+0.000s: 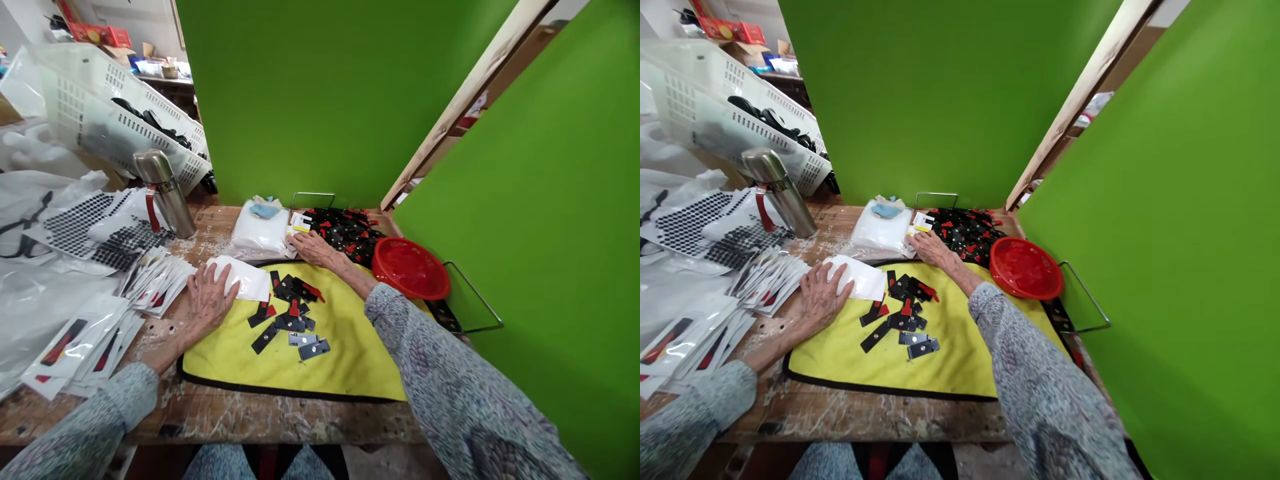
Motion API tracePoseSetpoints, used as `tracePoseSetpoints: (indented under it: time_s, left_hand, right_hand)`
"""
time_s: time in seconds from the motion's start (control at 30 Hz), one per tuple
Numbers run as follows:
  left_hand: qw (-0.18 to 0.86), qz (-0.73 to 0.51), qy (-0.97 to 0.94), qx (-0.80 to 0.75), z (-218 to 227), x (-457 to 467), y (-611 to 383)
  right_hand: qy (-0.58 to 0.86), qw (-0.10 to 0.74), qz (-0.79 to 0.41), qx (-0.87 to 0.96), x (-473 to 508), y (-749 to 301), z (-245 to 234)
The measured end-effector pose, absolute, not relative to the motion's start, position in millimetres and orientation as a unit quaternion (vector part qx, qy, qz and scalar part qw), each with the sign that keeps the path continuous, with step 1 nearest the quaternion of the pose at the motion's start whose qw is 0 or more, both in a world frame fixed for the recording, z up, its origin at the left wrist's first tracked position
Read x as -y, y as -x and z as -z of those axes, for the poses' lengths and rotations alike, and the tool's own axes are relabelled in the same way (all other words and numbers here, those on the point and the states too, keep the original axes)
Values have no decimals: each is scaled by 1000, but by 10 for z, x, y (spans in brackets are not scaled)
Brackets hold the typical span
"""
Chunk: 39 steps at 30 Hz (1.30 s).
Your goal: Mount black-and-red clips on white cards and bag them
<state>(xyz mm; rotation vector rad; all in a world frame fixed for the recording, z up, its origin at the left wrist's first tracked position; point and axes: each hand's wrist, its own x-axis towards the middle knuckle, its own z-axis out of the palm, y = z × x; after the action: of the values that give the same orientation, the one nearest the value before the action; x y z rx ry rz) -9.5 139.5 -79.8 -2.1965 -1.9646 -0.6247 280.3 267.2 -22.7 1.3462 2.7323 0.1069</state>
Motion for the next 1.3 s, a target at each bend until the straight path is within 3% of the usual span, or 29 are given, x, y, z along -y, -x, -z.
tracePoseSetpoints:
  time_s: [0.3, 0.53, 0.7, 0.87, 0.97, 1.07, 1.13, 1.3]
  left_hand:
    - [72, 210, 731, 645, 800, -1391, 99]
    - [85, 198, 731, 648, 785, -1396, 74]
    - [77, 218, 726, 648, 797, -1371, 79]
    - [67, 303, 718, 623, 537, -1347, -22]
    - [-117, 388, 672, 620, 243, -1450, -226]
    - [-497, 427, 494, 572, 72, -1599, -440]
    - [-648, 426, 353, 523, 82, -1666, -518]
    - [-691, 449, 223, 521, 281, -1672, -448]
  right_hand:
    - [-400, -43, 4, -915, -2800, -2963, 395]
    - [-522, -250, 89, -810, -2997, -3112, 382]
    - [-566, -372, 213, -704, -3059, -3135, 280]
    - [-531, -382, 352, -669, -2859, -3038, 112]
    - [-501, -337, 413, -682, -2531, -2872, 77]
    - [-471, -278, 438, -714, -2175, -2636, 121]
    - [-460, -246, 429, -738, -2066, -2524, 152]
    - [-556, -123, 144, -810, -2551, -2657, 103]
